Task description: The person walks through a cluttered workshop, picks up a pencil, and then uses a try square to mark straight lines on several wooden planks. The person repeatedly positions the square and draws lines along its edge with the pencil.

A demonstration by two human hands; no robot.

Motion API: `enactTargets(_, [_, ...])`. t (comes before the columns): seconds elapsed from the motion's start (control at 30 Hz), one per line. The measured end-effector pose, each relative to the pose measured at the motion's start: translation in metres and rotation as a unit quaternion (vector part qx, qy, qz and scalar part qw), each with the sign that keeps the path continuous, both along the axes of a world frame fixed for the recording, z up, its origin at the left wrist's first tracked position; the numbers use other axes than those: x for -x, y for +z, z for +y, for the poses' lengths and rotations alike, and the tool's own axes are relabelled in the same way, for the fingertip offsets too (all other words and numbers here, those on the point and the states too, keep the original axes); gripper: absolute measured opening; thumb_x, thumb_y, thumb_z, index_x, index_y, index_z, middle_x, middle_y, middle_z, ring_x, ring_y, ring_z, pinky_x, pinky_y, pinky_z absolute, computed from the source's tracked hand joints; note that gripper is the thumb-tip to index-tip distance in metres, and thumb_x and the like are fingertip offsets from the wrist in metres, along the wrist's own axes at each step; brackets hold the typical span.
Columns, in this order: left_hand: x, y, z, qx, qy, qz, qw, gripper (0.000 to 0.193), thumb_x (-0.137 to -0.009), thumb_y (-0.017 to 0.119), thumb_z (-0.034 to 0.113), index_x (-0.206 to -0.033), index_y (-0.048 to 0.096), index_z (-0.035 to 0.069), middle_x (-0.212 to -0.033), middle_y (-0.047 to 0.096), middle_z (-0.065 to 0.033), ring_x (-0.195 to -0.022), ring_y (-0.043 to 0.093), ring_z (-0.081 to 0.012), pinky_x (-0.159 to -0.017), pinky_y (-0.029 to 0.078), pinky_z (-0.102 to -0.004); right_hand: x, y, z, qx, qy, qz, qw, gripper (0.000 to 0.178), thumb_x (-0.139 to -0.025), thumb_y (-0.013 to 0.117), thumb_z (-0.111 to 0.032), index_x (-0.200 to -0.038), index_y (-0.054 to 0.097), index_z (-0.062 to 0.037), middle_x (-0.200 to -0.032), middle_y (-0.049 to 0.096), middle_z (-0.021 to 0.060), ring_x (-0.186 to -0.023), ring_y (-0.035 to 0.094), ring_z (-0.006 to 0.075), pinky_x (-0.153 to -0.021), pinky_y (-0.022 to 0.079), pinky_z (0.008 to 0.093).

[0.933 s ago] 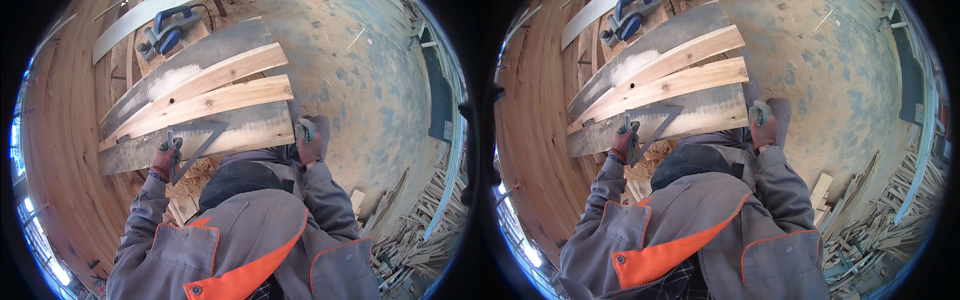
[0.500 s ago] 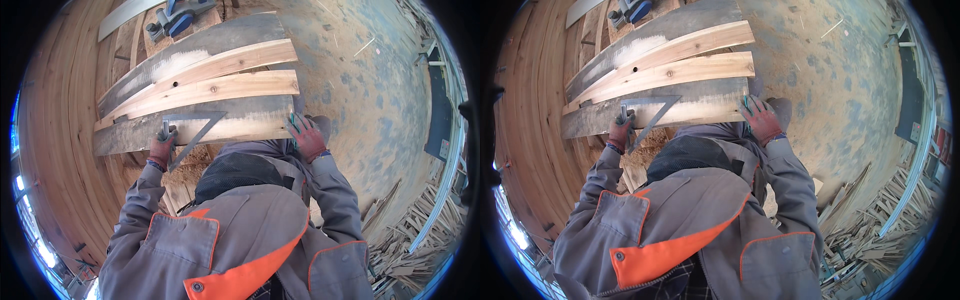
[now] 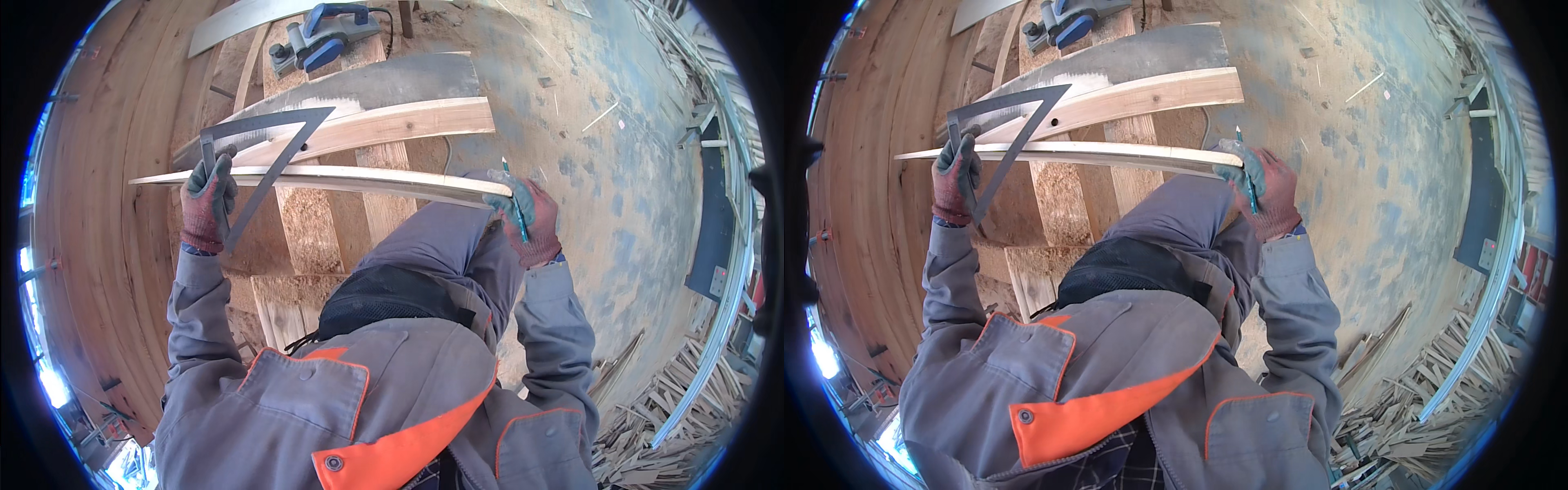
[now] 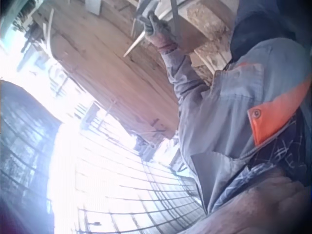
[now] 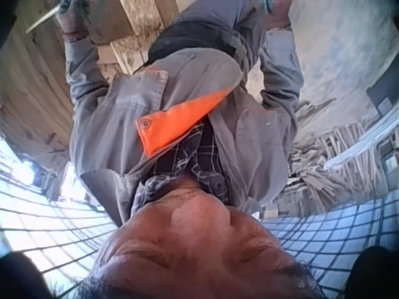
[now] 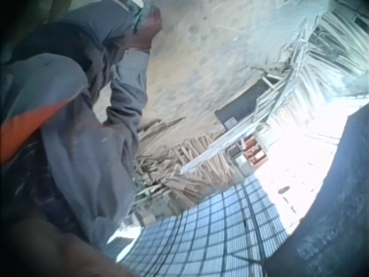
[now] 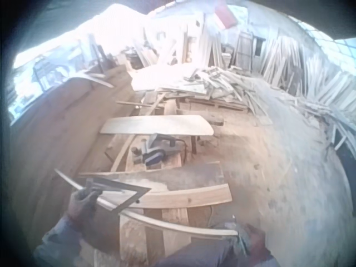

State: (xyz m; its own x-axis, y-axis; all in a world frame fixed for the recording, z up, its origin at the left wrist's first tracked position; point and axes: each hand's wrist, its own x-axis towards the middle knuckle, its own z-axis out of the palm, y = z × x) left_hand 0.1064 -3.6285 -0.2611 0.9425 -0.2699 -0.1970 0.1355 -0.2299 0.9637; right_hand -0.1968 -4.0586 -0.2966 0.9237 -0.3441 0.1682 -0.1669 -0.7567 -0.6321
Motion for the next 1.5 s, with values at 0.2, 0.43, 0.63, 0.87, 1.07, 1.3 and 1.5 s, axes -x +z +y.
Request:
enactTargets(0.2, [0.014, 0.024, -0.008, 0.064, -0.086, 0.029, 0.994, 0.054, -0.093, 0.079, 0.038, -0.129, 0.065, 0.0, -0.066, 0.054, 0.0054, -0.052, 0.051, -0.0044, -0.042, 0.035, -0.0216, -0.018, -0.002, 0.001, -0.19, -0.053, -0.033, 0.98, 0.024, -0.088, 0.072, -0.007, -0.113, 0.073, -0.0043, -0.097, 0.074, 0.0095, -0.086, 0.072, 0.0216, -0.075, 0.057, 0.0329])
enactTargets(0.43, [0.02, 0.021, -0.039, -0.063, -0.276, 0.23, 0.931, 0.057, -0.09, 0.08, 0.028, -0.135, 0.06, 0.001, -0.069, 0.061, 0.0027, -0.05, 0.055, -0.0059, -0.043, 0.041, -0.0209, -0.023, 0.003, -0.002, -0.412, -0.063, -0.056, 0.907, 0.021, -0.095, 0.067, -0.007, -0.115, 0.071, -0.0007, -0.095, 0.072, 0.0044, -0.085, 0.067, 0.0123, -0.073, 0.054, 0.0281])
enactTargets(0.63, [-0.005, -0.013, -0.119, -0.095, -0.441, -0.064, 0.89, 0.065, -0.083, 0.088, 0.035, -0.134, 0.063, 0.002, -0.072, 0.064, 0.0009, -0.061, 0.06, -0.0096, -0.054, 0.049, -0.0253, -0.015, -0.001, 0.007, -0.238, -0.083, -0.051, 0.967, 0.022, -0.096, 0.068, -0.011, -0.113, 0.071, 0.0016, -0.093, 0.071, 0.0053, -0.079, 0.061, 0.0123, -0.069, 0.049, 0.027])
enactTargets(0.87, [-0.035, -0.015, -0.208, -0.26, -0.457, -0.45, 0.722, 0.06, -0.084, 0.079, 0.05, -0.132, 0.067, 0.015, -0.101, 0.073, -0.0126, -0.091, 0.072, -0.0315, -0.078, 0.058, -0.0421, -0.005, -0.002, 0.022, -0.261, -0.118, -0.058, 0.956, 0.02, -0.094, 0.068, -0.007, -0.112, 0.073, -0.0007, -0.093, 0.072, 0.0039, -0.082, 0.063, 0.0124, -0.074, 0.051, 0.026])
enactTargets(1.07, [-0.001, -0.029, -0.208, -0.248, -0.534, -0.44, 0.679, 0.063, -0.076, 0.08, 0.035, -0.135, 0.065, 0.018, -0.117, 0.071, -0.0095, -0.107, 0.068, -0.0312, -0.092, 0.057, -0.0415, 0.004, -0.004, 0.031, -0.28, -0.145, -0.044, 0.948, 0.021, -0.094, 0.065, -0.006, -0.113, 0.072, -0.0005, -0.097, 0.073, 0.0068, -0.089, 0.067, 0.0151, -0.077, 0.053, 0.029])
enactTargets(1.3, [0.017, -0.021, -0.195, -0.244, -0.518, -0.384, 0.724, 0.065, -0.07, 0.083, 0.03, -0.132, 0.067, 0.019, -0.12, 0.072, -0.0085, -0.104, 0.071, -0.0304, -0.091, 0.058, -0.0414, 0.005, -0.003, 0.039, -0.263, -0.172, -0.044, 0.948, 0.021, -0.094, 0.063, -0.005, -0.113, 0.072, -0.0008, -0.097, 0.073, 0.0056, -0.088, 0.066, 0.0141, -0.077, 0.053, 0.0289])
enactTargets(1.5, [0.027, -0.022, -0.21, -0.221, -0.52, -0.321, 0.76, 0.05, -0.08, 0.08, 0.033, -0.128, 0.07, 0.024, -0.108, 0.075, -0.0067, -0.095, 0.072, -0.0302, -0.084, 0.059, -0.0388, 0.003, -0.006, 0.041, -0.293, -0.214, -0.03, 0.931, 0.022, -0.092, 0.063, -0.002, -0.112, 0.072, -0.0009, -0.097, 0.074, 0.0076, -0.088, 0.067, 0.0164, -0.078, 0.053, 0.031])
